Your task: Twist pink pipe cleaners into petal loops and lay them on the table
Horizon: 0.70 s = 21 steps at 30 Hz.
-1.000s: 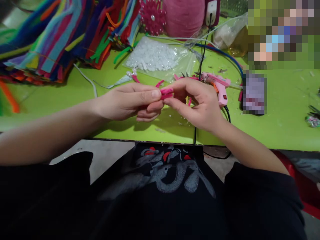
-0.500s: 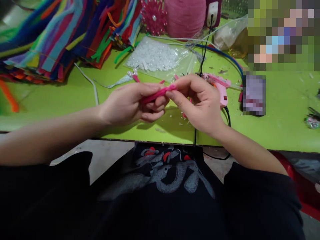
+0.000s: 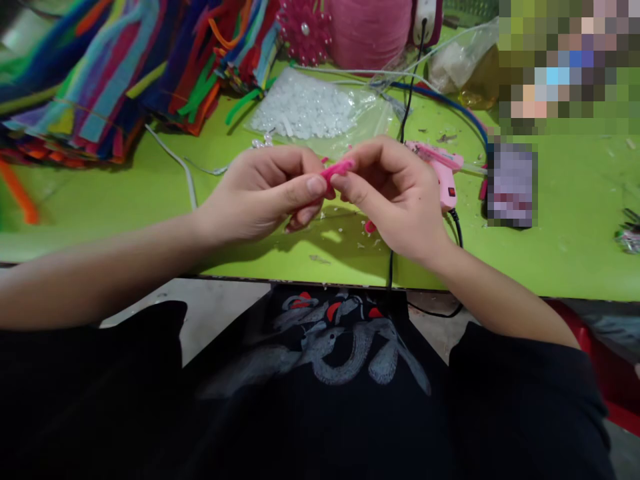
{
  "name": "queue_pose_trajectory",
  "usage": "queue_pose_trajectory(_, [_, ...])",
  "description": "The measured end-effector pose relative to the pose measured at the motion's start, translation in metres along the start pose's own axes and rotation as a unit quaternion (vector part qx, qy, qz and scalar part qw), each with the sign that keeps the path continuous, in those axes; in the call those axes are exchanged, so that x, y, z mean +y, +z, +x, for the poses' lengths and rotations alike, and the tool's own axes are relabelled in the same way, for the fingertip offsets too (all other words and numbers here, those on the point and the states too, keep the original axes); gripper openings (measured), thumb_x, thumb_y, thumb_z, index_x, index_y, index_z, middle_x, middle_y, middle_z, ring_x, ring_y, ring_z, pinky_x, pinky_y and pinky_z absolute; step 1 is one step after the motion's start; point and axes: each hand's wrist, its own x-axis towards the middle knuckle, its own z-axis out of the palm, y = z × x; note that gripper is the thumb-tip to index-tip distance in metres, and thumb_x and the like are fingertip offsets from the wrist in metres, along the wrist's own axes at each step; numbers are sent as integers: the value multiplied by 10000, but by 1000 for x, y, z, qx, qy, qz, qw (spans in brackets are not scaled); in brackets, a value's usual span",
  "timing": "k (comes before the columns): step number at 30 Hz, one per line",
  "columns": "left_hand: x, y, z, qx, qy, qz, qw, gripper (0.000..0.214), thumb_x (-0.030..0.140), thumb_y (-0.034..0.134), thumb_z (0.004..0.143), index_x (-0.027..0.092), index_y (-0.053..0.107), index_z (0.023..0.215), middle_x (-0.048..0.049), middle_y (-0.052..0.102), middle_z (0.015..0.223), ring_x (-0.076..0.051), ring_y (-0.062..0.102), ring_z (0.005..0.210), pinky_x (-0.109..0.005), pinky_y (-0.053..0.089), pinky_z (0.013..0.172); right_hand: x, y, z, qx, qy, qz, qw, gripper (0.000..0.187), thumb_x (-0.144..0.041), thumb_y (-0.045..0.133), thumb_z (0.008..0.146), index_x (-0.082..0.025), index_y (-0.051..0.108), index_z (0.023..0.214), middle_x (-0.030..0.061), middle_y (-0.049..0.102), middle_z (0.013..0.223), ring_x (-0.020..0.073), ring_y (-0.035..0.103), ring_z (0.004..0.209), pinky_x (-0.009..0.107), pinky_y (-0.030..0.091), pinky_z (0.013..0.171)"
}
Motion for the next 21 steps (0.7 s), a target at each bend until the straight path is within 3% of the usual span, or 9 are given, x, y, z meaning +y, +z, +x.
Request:
queue_pose_trajectory(4, [-3,3,-1,17,92,44,995,499,591,914,1000,228,593,880,51,604,680,-73,532,545,-239,383,483,2,3,-4,-9,30,4,1000,311,-488,930,998,-274,708,963,-3,709,920,164,698,788,323,621,730])
queue_pose_trajectory(7, [-1,5,-5,64,139,154,976,417,513,805,1080,240,578,861,41,586,701,-83,527,592,-252,391,529,3,5,-8,-2,49,-15,999,334,-542,885,1025,-275,697,959,-7,675,905,163,678,768,314,608,680])
queue_pose_trajectory(11, [5,2,-8,75,125,279,949,302,417,723,1098,242,621,874,10,631,766,-138,695,788,-232,469,624,-3,11,-10,13,44,-9,999,356,-498,918,1010,-274,666,898,-26,633,810,134,627,680,285,575,608])
queue_pose_trajectory(15, [10,2,-3,44,78,255,963,306,452,599,1172,242,727,989,1,668,746,-164,785,876,-211,516,649,-10,17,-11,35,36,-1,999,414,-567,958,970,-286,671,870,-23,648,774,155,622,651,336,601,616])
queue_pose_trajectory(21, [4,7,6,64,115,253,958,393,441,502,1213,231,744,986,0,627,688,-154,771,836,-202,495,642,-17,20,-9,27,70,18,997,485,-633,1024,871,-300,675,825,7,699,801,212,688,733,395,646,681])
